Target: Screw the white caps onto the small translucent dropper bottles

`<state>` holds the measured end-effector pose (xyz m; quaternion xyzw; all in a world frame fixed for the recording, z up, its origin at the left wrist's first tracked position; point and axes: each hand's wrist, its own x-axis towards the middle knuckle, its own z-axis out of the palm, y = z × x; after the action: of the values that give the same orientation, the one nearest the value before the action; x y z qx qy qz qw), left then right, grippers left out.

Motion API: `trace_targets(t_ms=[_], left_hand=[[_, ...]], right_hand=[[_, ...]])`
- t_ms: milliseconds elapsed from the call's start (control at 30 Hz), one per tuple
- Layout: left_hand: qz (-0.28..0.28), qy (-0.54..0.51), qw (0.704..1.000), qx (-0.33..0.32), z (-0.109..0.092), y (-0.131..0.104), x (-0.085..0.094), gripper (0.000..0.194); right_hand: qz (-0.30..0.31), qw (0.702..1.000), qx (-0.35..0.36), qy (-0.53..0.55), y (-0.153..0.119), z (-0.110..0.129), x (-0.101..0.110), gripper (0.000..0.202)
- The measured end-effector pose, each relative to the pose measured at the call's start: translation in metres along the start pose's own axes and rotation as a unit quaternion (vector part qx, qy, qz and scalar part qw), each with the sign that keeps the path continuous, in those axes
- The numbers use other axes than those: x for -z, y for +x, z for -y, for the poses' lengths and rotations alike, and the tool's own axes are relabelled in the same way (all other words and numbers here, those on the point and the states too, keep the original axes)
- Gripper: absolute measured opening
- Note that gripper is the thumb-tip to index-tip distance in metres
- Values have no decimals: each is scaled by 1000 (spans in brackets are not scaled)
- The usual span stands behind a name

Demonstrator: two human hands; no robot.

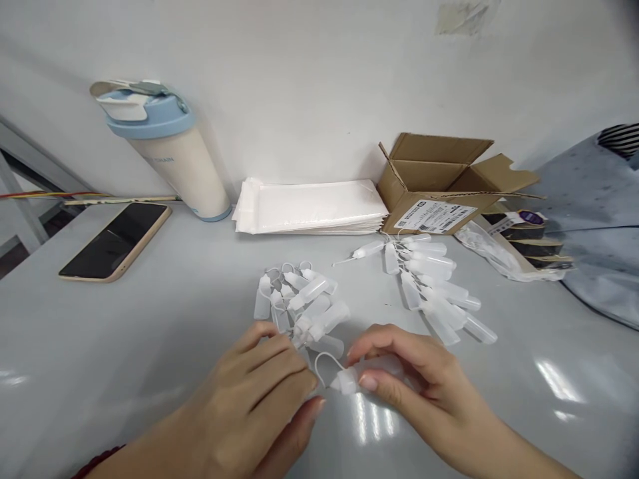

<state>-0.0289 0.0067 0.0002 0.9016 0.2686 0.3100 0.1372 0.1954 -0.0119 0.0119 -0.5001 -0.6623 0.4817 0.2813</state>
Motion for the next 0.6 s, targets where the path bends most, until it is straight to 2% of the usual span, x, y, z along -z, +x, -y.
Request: trace_targets(t_ms=[267, 500, 600], left_hand=[[-15, -124, 991, 39, -4, 4, 4, 17], [15, -86, 996, 10, -1, -2, 2, 19], [14, -82, 996, 25, -1, -4, 0, 21]], right_hand=[[10, 998, 54, 4, -1, 1, -2, 8], [8, 999, 29, 12, 0, 2, -3, 6], [15, 999, 21, 27, 0, 2, -4, 7]])
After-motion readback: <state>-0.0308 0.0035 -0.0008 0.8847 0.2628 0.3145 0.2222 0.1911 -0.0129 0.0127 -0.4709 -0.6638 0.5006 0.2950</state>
